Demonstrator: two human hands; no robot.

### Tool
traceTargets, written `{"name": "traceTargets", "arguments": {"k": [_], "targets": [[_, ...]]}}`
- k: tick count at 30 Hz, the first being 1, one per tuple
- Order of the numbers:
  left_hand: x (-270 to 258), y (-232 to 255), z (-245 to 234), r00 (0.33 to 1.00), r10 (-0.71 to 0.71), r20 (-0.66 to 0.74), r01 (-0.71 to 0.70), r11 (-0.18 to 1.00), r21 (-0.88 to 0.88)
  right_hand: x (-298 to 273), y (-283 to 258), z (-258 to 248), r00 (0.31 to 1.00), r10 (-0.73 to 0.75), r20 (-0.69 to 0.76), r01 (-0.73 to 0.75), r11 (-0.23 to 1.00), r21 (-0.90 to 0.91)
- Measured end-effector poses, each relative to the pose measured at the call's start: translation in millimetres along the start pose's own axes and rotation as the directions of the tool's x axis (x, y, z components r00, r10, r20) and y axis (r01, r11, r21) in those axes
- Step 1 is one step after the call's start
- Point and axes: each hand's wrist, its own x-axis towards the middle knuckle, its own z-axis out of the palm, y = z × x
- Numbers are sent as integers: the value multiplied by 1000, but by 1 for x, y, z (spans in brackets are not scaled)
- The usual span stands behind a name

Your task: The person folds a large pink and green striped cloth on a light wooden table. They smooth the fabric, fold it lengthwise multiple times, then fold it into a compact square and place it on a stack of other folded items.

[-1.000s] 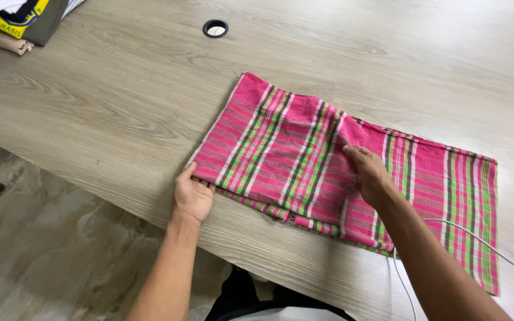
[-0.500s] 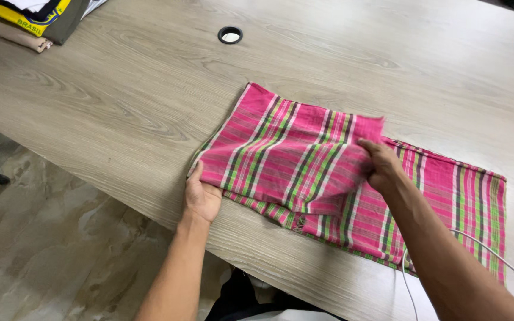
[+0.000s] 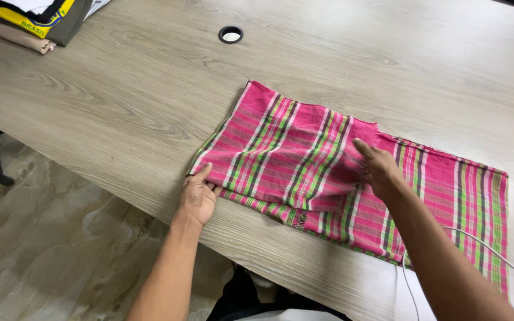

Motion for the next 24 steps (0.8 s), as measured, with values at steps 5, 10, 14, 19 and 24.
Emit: {"name": "traceTargets", "arguments": {"k": [5, 10, 14, 19, 24], "targets": [[-8, 0, 8, 999, 9, -32, -9, 1000, 20, -31, 8, 10, 999, -29, 32, 37, 956, -291], [-9, 0, 7, 999, 4, -43, -2, 999, 48, -48, 15, 0, 989, -140, 39, 140, 990, 3], [-1, -3, 0, 999, 26, -28, -25, 999, 29, -63, 25, 7, 991, 5, 135, 24, 977, -213], [8, -10, -10, 997, 31, -72, -27, 998, 62, -79, 22, 6, 927, -226, 299, 227, 973, 29], [13, -12, -19, 999, 6, 35, -8, 998, 57, -98, 38, 14, 987, 44, 154, -5, 969, -248]]}}
